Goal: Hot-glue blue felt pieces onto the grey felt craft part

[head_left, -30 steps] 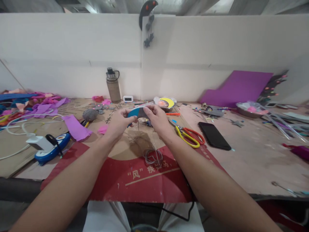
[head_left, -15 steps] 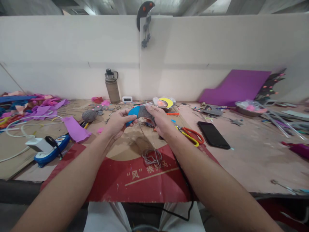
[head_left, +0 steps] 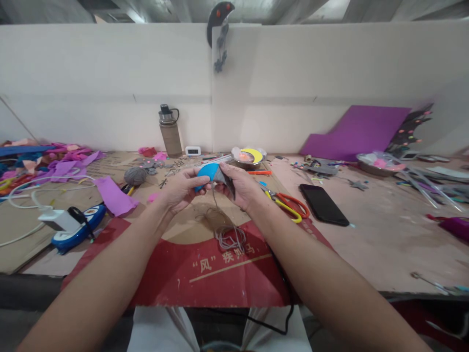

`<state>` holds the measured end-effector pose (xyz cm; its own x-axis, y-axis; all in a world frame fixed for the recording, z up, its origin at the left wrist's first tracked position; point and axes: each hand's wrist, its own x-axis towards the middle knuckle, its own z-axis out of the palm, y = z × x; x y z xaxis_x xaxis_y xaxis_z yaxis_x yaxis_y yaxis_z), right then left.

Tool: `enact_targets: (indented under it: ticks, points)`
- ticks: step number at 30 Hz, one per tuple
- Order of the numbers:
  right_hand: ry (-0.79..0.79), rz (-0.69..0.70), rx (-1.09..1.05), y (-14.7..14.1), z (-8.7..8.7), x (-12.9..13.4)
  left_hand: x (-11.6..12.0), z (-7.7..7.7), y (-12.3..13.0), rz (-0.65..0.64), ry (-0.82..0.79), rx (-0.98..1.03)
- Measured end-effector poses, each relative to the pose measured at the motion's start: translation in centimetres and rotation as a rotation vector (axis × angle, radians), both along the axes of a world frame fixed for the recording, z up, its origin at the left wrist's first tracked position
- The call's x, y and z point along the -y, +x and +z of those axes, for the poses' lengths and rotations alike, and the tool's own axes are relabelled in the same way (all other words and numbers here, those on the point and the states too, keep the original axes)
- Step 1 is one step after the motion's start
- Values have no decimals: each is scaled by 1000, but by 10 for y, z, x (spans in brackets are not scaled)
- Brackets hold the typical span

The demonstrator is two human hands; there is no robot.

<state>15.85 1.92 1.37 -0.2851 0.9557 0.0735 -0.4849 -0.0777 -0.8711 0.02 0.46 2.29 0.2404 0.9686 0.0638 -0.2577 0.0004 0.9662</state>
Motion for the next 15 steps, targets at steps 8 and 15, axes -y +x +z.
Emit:
enact_targets:
  ticks: [8,15]
  points:
    - [203,-388,527,21,-7,-23,-5,-2,-1,215,-17,19]
    - [345,-452,1570,61,-12,5,-12,-1,-11,435,-31,40]
